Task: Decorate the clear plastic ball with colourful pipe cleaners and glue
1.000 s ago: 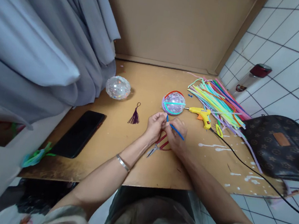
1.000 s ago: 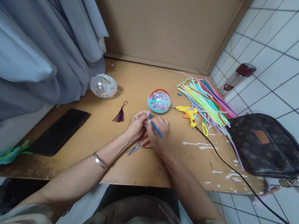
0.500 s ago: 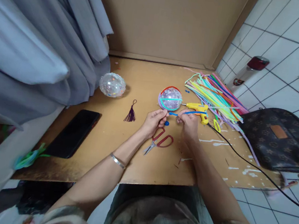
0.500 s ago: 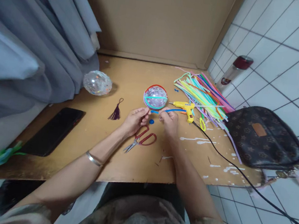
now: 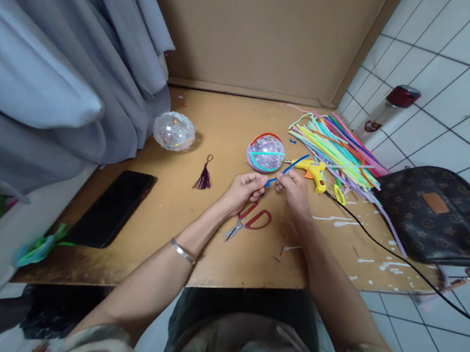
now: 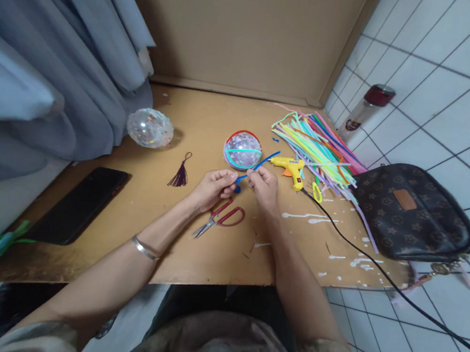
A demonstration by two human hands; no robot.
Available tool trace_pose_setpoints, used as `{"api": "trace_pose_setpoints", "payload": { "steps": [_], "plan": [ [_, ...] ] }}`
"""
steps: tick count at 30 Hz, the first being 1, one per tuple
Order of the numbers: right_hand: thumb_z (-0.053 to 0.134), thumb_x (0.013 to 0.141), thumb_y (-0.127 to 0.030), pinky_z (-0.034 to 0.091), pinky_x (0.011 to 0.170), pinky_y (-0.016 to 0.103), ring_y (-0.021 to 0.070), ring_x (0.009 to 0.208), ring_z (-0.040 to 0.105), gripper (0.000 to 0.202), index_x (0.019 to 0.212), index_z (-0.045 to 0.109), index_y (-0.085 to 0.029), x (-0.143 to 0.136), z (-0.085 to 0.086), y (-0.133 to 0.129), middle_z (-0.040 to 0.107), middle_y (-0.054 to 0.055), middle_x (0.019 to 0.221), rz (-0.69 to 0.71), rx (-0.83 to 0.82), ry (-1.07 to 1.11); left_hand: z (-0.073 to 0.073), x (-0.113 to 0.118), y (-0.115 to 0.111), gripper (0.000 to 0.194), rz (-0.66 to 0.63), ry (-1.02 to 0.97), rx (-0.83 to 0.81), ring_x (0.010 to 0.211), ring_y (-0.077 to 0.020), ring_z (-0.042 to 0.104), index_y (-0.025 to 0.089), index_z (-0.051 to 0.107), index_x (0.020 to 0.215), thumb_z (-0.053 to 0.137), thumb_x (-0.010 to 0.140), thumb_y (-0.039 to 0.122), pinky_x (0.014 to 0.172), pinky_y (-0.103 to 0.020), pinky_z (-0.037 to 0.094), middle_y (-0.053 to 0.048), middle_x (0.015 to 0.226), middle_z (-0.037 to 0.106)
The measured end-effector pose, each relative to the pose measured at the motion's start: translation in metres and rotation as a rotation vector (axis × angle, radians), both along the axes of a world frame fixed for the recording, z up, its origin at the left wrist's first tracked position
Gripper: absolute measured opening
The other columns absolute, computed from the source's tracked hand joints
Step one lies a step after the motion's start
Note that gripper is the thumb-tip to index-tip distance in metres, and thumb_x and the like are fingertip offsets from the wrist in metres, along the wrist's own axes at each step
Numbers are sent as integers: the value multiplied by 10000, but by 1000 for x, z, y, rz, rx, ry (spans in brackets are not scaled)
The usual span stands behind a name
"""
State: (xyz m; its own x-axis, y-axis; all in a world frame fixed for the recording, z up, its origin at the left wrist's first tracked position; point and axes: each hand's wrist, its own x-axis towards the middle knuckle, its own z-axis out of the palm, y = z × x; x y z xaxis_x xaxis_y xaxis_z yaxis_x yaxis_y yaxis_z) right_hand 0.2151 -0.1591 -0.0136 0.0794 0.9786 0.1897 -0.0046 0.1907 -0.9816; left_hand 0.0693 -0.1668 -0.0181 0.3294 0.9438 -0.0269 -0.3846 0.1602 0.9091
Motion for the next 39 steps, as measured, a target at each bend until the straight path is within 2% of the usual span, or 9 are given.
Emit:
{"api": "trace_pose_setpoints", "payload": {
  "steps": [4,9,14,17,21,25,29,33,39],
  "plan": [
    [623,713,-403,313,542,261,94,516,382,305,529,463,-220,1,1,-1,451,-54,499,2,21,-33,-1,0,-1,532,43,81,53,425,-23,301,141,589,679,835,572,600,426,-198,172,59,523,462],
    [607,719,-385,300,524,260,96,510,364,298,519,460,-220,0,1,-3,428,-52,494,7,43,-59,-2,1,-3,491,167,119,146,462,-39,314,150,591,665,791,636,597,447,-199,202,60,531,429],
    [542,721,-312,344,556,263,111,549,411,185,567,499,-219,-14,-1,-13,458,-47,539,-2,98,-71,-1,4,-3,429,319,52,89,448,-38,276,159,555,648,780,665,525,450,-198,218,77,517,380],
    [490,771,-272,375,616,277,126,602,464,184,595,509,-220,-24,-3,-20,496,-35,587,8,207,-240,-1,8,-3,405,378,-6,40,437,-37,275,170,493,606,765,704,455,447,-194,216,80,501,366],
    [465,842,-246,351,670,307,141,628,467,258,585,452,-225,-29,-7,-22,503,-18,608,-47,453,-575,0,13,-5,417,443,-118,-25,425,-31,266,178,427,576,756,726,386,437,-183,217,89,485,341],
    [438,925,-270,347,704,314,155,674,491,303,627,477,-227,-27,-9,-22,536,1,648,-79,515,-748,3,15,-6,418,455,-176,-97,416,-23,254,175,415,562,755,734,347,422,-172,207,91,471,340],
    [447,946,-335,353,667,305,153,647,479,309,658,489,-229,-20,-5,-21,539,-3,662,-164,441,-591,3,16,-7,378,410,-159,-93,420,-15,288,163,465,605,769,740,344,426,-159,222,81,502,401],
    [550,889,-387,355,639,292,147,645,449,272,672,503,-230,-13,-1,-17,496,-23,659,-287,310,-378,1,18,-8,356,366,-134,-97,426,-15,320,158,495,637,770,743,356,428,-160,238,71,528,453],
    [574,854,-518,339,604,277,135,607,394,386,622,449,-236,-5,0,-7,423,-44,579,-182,182,-159,3,14,-7,332,215,-91,-132,459,-26,382,133,590,723,784,724,403,444,-165,273,48,570,512]
  ]
}}
